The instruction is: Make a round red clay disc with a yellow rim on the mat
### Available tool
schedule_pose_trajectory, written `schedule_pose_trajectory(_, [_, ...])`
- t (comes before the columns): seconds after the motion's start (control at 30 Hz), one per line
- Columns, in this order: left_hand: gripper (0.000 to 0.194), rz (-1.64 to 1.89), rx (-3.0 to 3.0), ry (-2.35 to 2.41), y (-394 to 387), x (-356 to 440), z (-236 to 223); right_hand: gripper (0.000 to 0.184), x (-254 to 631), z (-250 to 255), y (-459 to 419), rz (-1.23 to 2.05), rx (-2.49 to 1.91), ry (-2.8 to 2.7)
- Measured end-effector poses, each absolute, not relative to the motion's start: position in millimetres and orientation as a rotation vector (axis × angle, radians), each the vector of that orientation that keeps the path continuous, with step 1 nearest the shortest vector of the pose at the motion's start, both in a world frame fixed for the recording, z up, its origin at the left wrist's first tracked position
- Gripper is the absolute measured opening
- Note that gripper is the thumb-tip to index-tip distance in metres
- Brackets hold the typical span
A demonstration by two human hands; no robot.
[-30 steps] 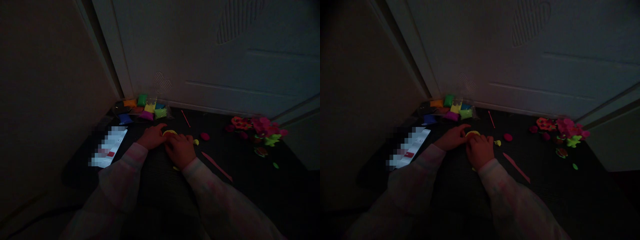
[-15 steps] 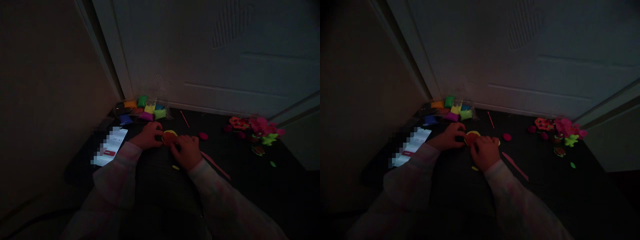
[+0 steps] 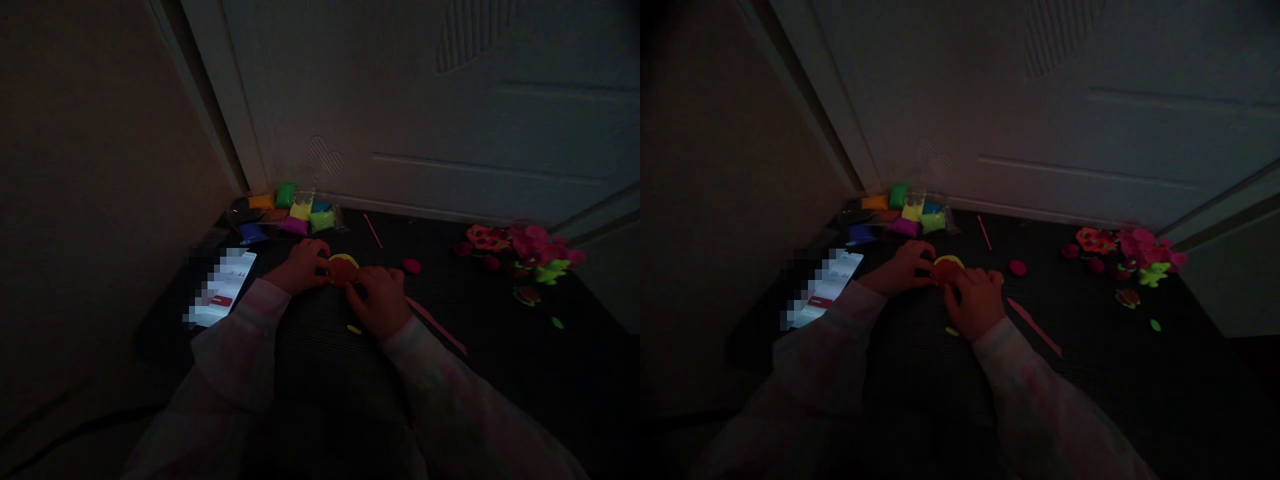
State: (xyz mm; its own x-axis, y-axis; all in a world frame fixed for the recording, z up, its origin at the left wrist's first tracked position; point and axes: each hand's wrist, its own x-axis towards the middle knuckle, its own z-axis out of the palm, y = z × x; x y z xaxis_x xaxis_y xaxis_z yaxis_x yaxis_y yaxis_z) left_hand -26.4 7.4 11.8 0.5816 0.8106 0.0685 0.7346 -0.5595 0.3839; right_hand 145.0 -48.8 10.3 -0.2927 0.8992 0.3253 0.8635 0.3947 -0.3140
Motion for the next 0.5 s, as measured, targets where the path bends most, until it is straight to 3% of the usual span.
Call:
schedule_pose_trajectory(0.33, [0.011, 0.351, 2.486, 1.216, 7, -26, 12, 0.018, 166, 15, -39, -0.095, -1.760, -2.192])
schedule_pose_trajectory(0.5, [0.008, 0.358, 2.491, 1.212, 7, -26, 11, 0.021, 160, 11, -37, -0.037, -1.795, -2.221])
